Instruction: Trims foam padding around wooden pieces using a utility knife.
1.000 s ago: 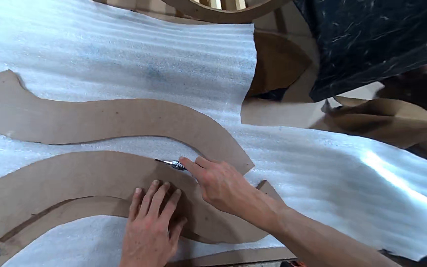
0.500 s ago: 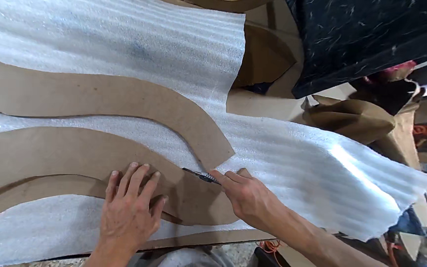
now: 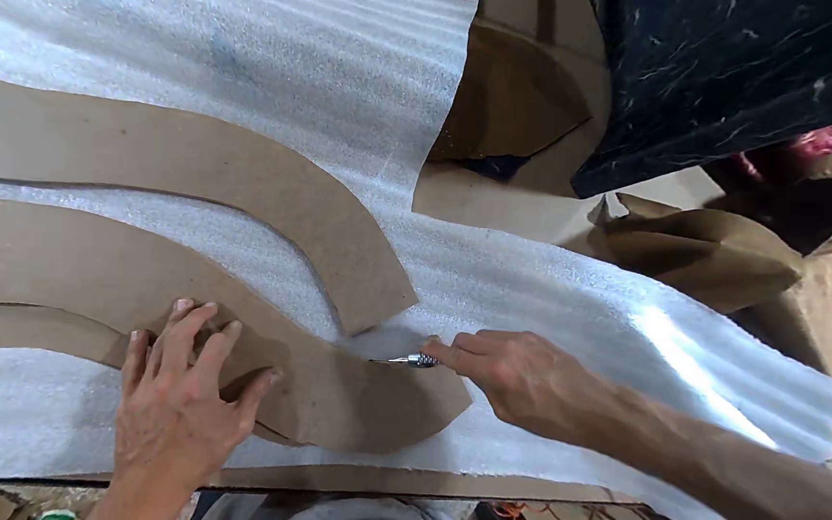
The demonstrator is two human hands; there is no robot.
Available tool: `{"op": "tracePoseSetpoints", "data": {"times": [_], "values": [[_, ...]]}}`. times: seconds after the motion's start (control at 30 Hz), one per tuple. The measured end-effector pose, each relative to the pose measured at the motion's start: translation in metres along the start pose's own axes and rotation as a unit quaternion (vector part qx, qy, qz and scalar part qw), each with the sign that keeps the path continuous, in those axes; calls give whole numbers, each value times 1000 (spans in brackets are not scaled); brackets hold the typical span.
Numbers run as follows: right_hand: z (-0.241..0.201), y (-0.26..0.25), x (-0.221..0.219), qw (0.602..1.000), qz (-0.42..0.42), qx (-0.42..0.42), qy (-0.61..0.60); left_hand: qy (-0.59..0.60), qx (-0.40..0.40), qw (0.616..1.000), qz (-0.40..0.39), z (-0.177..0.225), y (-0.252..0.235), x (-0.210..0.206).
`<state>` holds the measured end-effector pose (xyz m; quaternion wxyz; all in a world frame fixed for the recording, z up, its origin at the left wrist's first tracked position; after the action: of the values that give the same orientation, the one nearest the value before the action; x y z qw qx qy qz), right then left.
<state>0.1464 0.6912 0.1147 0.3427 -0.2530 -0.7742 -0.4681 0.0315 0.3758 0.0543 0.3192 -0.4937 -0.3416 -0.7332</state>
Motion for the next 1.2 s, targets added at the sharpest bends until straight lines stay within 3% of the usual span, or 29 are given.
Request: {"op": "tracePoseSetpoints", "data": {"times": [0.17, 0.4, 0.47, 0.6, 0.67, 0.73, 0.83, 0.9, 1.07, 1.2], "values": [[31, -2, 24, 993, -92, 28, 62, 8, -4, 1000, -10, -2, -1, 1], [71, 0, 45, 982, -71, 69, 164, 15, -22, 999, -33, -6, 0, 3], [90, 17, 62, 980, -41, 54, 186, 14, -22, 999, -45, -5, -1, 2], [99, 83, 99, 985, 106, -33, 131, 12, 0, 997, -75, 4, -2, 11], [80, 105, 77, 980, 176, -82, 40, 20, -3, 998, -61, 9, -13, 23], [51, 108, 23, 964, 224, -103, -104, 32, -40, 998, -29, 22, -39, 43], [-7, 82, -51, 916, 196, -101, -336, 18, -100, 994, -48, 51, -82, 61], [-29, 67, -83, 881, 201, -137, -405, -22, -117, 989, -84, 65, -98, 58], [-27, 62, -103, 818, 325, -302, -367, -106, -164, 969, -148, 66, -84, 22], [-27, 54, -110, 820, 310, -311, -367, -103, -183, 968, -134, 68, -55, 2]]}}
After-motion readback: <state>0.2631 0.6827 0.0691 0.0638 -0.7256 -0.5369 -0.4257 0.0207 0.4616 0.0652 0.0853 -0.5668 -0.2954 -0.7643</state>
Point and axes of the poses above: each hand's wrist, its own y-axis away from the middle knuckle, its own x-axis out of the back of the hand, z = x × y, the point moved 6 cm from there along -y, towards the middle knuckle, and after that the axes turned 14 degrees about -z, right-handed, at the moved point
